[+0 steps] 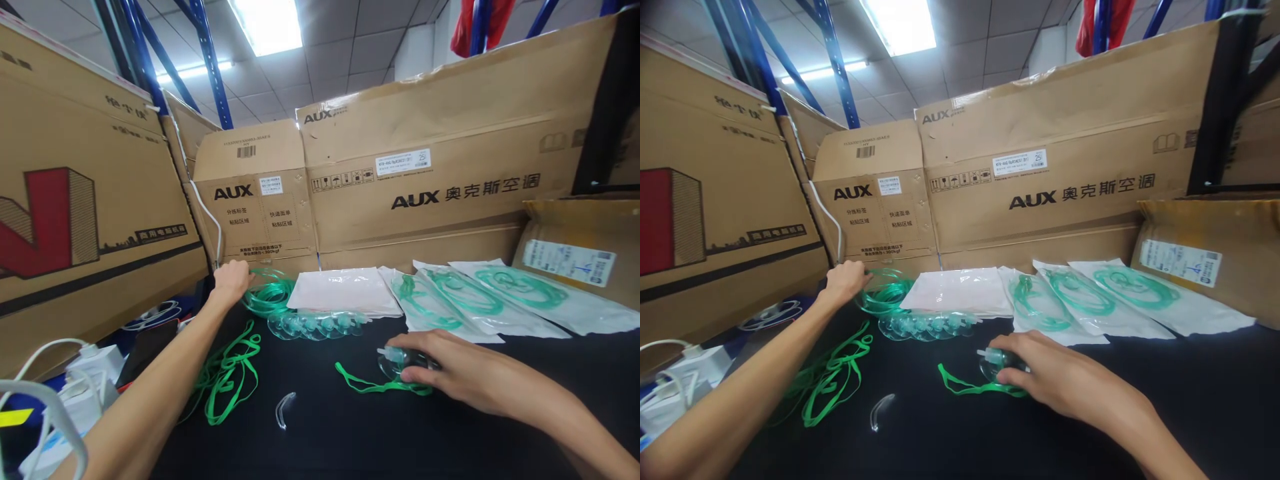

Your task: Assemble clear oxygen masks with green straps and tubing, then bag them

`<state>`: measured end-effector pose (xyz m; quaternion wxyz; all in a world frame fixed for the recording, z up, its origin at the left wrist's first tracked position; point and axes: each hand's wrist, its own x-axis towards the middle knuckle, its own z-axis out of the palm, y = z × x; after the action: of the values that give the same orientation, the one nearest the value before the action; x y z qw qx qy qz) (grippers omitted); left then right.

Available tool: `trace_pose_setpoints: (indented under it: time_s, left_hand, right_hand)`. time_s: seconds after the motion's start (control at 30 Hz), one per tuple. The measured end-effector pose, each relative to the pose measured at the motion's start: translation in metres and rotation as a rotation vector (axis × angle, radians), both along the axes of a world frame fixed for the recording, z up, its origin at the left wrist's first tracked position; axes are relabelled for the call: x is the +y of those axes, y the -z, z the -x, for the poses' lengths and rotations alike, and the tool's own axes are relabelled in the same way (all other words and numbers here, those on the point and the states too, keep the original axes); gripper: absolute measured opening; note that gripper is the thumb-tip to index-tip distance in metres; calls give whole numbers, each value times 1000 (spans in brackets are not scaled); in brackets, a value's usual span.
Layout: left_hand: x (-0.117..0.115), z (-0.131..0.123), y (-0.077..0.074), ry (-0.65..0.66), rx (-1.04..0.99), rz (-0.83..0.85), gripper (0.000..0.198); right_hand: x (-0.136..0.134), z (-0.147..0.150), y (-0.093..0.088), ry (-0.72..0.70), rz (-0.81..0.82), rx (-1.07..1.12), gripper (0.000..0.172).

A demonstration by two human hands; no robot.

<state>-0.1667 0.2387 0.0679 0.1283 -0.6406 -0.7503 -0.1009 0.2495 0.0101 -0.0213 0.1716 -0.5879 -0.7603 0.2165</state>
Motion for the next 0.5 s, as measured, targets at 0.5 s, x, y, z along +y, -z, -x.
trace_pose_setpoints:
  time_s: [0.5]
  left_hand:
    - [-43,-9,-82,182,-93,-435,38]
  right_hand:
    - [1,-2,1,11,3,14,60]
